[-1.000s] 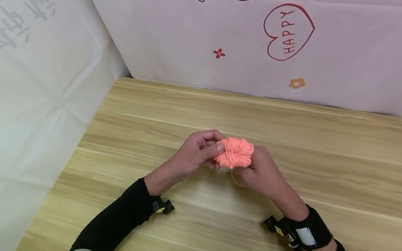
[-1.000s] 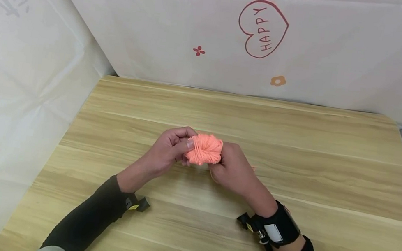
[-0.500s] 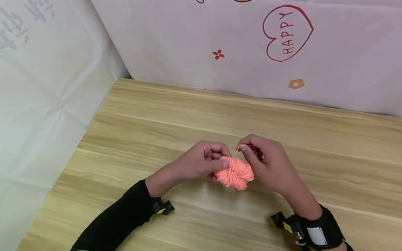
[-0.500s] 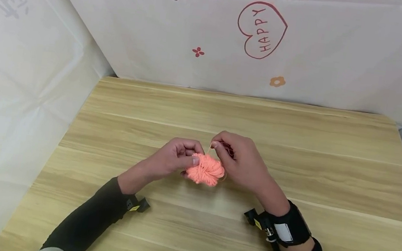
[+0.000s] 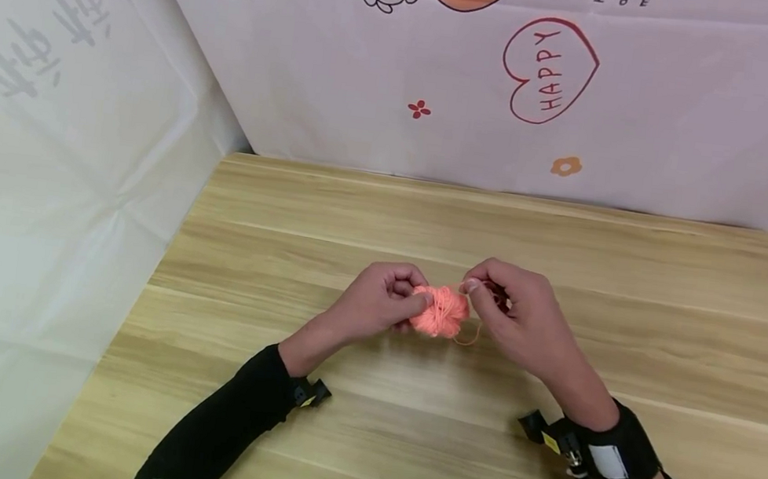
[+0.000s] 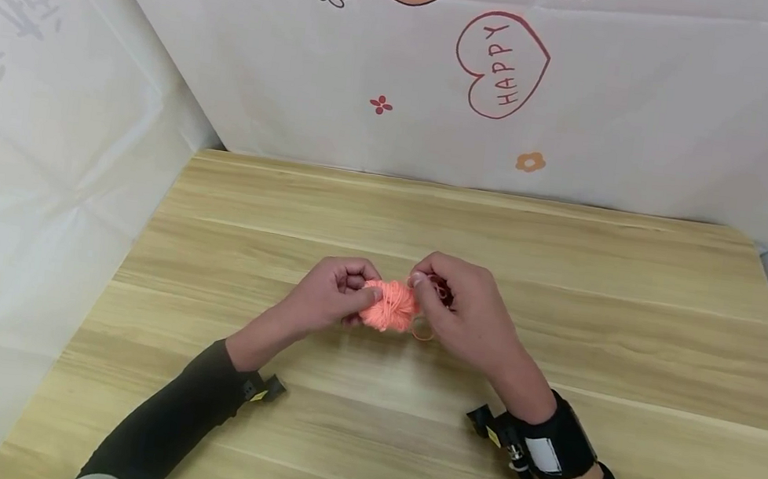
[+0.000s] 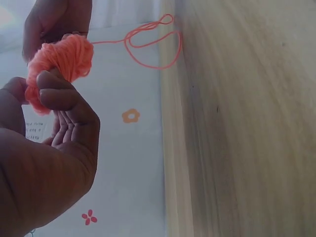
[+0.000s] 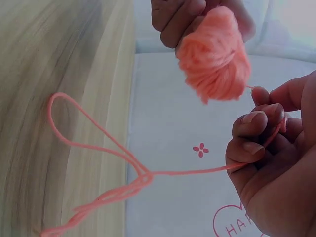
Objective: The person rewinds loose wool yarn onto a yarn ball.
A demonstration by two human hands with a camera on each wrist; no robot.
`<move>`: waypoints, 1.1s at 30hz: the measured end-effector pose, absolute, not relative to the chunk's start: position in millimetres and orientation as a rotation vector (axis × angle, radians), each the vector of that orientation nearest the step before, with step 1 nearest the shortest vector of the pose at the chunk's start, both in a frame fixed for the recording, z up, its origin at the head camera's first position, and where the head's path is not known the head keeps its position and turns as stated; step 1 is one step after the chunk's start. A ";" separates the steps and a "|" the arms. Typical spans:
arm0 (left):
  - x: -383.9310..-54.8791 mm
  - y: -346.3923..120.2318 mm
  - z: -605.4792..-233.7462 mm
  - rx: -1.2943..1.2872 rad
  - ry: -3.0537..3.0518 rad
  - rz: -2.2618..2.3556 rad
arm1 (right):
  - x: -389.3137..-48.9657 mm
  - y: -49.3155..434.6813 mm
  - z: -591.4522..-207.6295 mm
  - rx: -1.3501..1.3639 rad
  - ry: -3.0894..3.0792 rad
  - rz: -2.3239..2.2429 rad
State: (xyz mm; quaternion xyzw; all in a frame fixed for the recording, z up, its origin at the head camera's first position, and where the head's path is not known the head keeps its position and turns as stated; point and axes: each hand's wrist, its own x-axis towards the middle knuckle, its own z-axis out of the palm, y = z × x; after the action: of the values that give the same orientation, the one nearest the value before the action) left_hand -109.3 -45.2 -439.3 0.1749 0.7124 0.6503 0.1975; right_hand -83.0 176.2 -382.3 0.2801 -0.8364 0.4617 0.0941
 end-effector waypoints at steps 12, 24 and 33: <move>-110.4 -46.1 -440.3 0.328 2.121 1.904 | -89.0 176.3 -406.8 0.914 -2.470 1.442; -115.0 -48.3 -438.5 0.234 2.146 2.047 | -86.5 162.7 -413.1 1.004 -2.445 1.434; -116.3 -46.7 -435.2 0.204 1.982 2.192 | -80.8 154.7 -405.3 1.024 -2.452 1.381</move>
State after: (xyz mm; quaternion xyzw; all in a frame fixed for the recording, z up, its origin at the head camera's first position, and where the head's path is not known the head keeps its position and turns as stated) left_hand -116.3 -46.7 -435.2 0.0685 0.6664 0.7370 0.0896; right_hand -80.8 154.7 -405.3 0.3409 -0.8166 0.4599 0.0734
